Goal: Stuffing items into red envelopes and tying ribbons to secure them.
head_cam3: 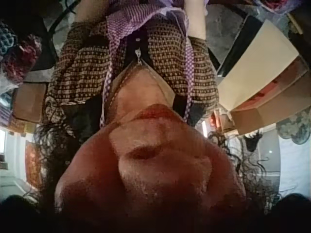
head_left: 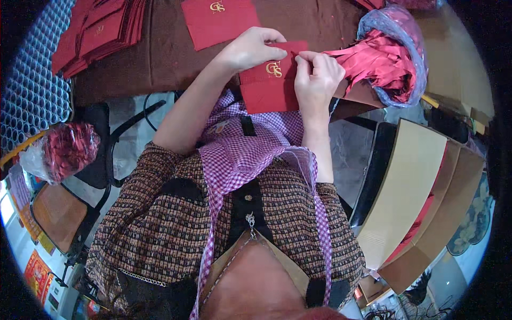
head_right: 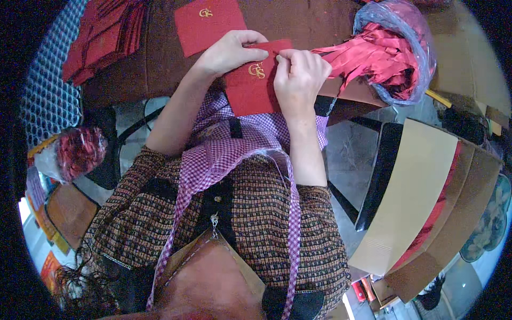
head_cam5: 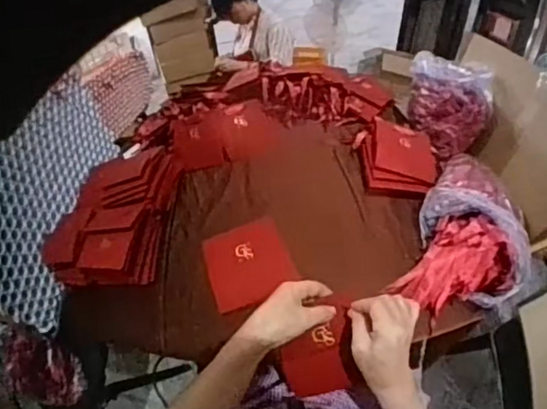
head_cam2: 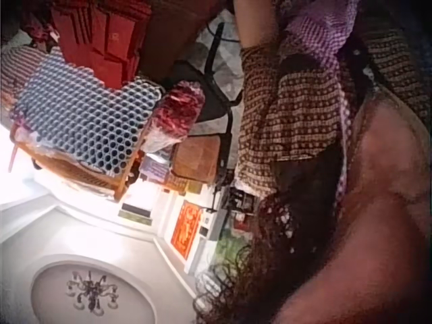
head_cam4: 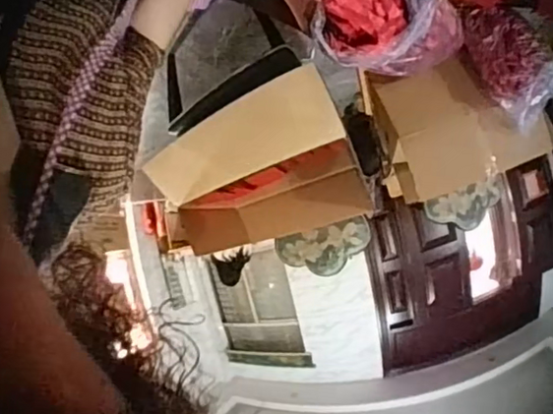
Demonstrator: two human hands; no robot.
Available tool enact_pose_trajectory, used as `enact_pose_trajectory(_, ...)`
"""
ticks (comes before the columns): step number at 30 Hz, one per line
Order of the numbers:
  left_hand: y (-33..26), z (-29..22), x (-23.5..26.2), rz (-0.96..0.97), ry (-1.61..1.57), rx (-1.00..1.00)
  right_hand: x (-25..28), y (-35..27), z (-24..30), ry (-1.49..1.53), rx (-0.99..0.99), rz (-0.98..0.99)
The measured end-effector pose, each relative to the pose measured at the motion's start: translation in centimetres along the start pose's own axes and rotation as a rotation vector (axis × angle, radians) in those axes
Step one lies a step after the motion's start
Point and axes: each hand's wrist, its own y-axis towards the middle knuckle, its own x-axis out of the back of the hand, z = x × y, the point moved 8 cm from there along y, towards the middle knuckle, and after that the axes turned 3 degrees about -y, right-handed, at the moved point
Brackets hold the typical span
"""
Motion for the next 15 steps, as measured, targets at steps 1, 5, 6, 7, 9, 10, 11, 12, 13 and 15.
enact_pose_trajectory(1, 0.0, 0.0, -0.1, 0.002, 0.001, 0.001, 0.1, 0.0, 0.1, -0.002, 0.011, -0.011)
enact_pose_trajectory(5, 0.3, 0.8, 0.1, -0.039, 0.092, -0.018, 0.0, 0.1, 0.6, -0.019, 0.032, -0.024)
enact_pose_trajectory(6, 0.4, 1.1, 0.3, -0.069, 0.187, -0.031, -0.2, 0.2, 0.7, -0.019, 0.032, -0.025)
enact_pose_trajectory(7, 0.4, 1.0, 0.2, -0.066, 0.187, -0.031, -0.2, 0.2, 0.7, -0.03, 0.04, -0.039)
enact_pose_trajectory(9, 0.1, 0.4, 0.4, -0.132, 0.31, -0.097, -0.1, 0.2, 0.7, -0.042, 0.046, -0.054)
enact_pose_trajectory(10, 0.0, 0.1, 0.3, -0.131, 0.31, -0.097, -0.3, 0.2, 0.8, -0.046, 0.046, -0.039)
enact_pose_trajectory(11, -0.1, -0.3, 0.2, -0.14, 0.35, -0.103, -0.4, 0.1, 0.8, -0.049, 0.046, -0.024)
enact_pose_trajectory(12, -0.1, -0.7, 0.2, -0.149, 0.389, -0.109, -0.4, 0.1, 0.8, -0.049, 0.045, -0.025)
enact_pose_trajectory(13, -0.2, -1.0, 0.1, -0.148, 0.389, -0.108, -0.4, 0.1, 1.0, -0.057, 0.055, -0.031)
enact_pose_trajectory(15, -0.3, -1.4, 0.1, -0.157, 0.456, -0.103, -0.5, 0.0, 1.1, -0.066, 0.065, -0.038)
